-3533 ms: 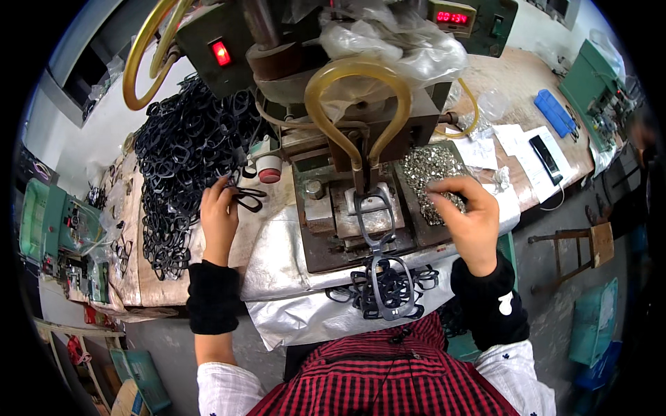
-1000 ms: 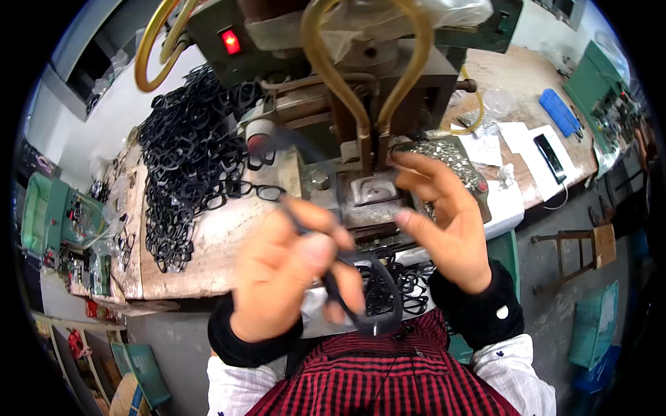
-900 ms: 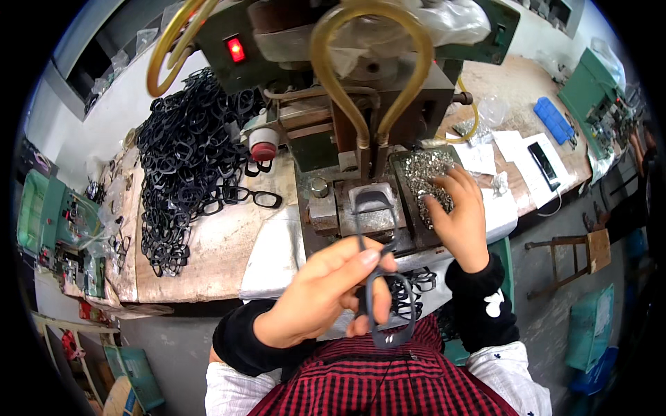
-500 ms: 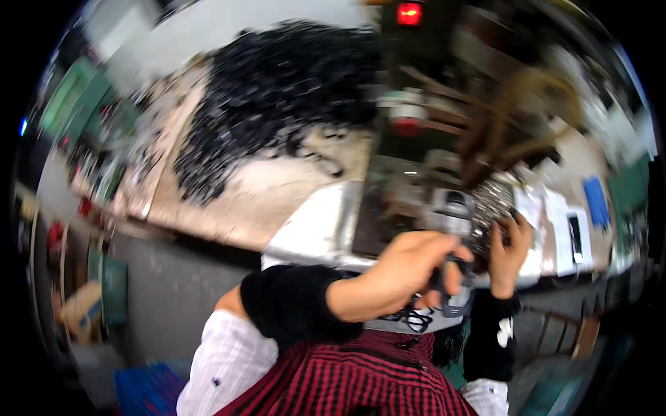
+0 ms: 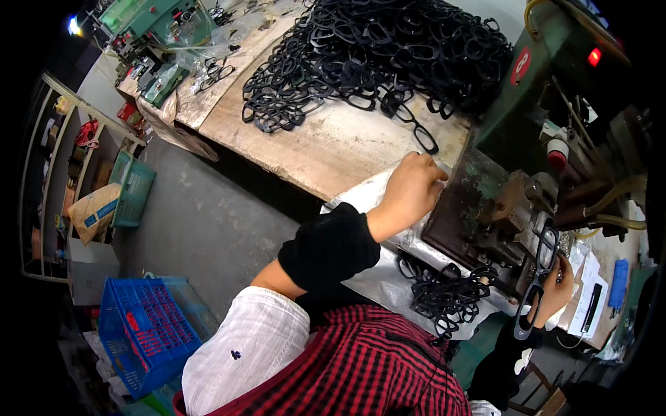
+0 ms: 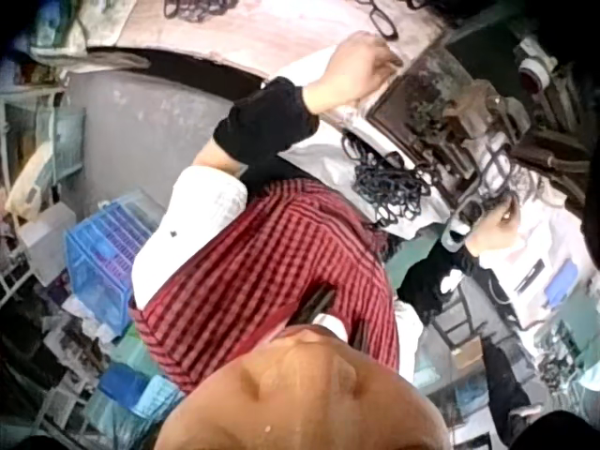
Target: The person repeatedly picks up black rubber rings and small metallic components, places them into a press machine, and removes the assembled parts. The process is continuous and repetitive, with the person handling the components by hand.
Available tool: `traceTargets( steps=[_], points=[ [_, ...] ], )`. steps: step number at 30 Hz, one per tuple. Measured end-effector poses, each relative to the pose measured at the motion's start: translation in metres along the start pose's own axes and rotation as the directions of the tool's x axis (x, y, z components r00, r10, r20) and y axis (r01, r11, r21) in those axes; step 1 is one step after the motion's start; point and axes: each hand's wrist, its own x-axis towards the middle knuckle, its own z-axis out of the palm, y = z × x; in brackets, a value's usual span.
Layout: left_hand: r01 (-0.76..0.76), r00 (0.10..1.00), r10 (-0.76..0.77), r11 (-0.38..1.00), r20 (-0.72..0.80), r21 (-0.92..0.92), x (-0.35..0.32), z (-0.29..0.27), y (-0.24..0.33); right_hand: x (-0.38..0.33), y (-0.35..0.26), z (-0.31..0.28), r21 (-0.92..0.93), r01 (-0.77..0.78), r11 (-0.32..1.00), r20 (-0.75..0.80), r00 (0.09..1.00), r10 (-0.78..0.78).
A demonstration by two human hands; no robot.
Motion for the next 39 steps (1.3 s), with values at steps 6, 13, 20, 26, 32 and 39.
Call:
traceTargets(
  steps=[6, 13, 20, 26, 32, 39],
  points=[
    [-0.145, 0.988, 0.139, 0.983, 0.061, 0.116, 0.000, 0.030, -0.019, 0.003, -0.016, -0.005, -0.403, 0.235, 0.884, 0.141, 0.971, -0.194],
    [-0.272, 0.956, 0.248, 0.950, 0.155, 0.156, 0.014, 0.028, -0.021, -0.005, -0.019, -0.001, -0.209, 0.153, 0.966, -0.071, 0.983, -0.171],
    [0.751, 0.631, -0.160, 0.370, 0.759, -0.547, -0.024, -0.041, 0.051, -0.003, -0.026, -0.017, 0.257, -0.077, 0.963, -0.164, 0.979, 0.121],
    [0.911, 0.332, 0.219, -0.325, 0.918, -0.252, -0.038, 0.033, 0.158, 0.013, -0.034, -0.017, 0.516, -0.213, 0.830, -0.093, 0.949, 0.302],
    [0.810, 0.192, 0.190, 0.523, 0.963, -0.265, -0.002, -0.036, 0.101, -0.009, -0.010, -0.032, 0.573, -0.244, 0.782, -0.093, 0.929, 0.358],
    [-0.449, 0.892, 0.357, 0.773, 0.278, 0.448, 0.110, -0.029, -0.042, 0.019, -0.043, -0.028, 0.413, -0.213, 0.885, -0.014, 0.971, 0.240]
  ],
)
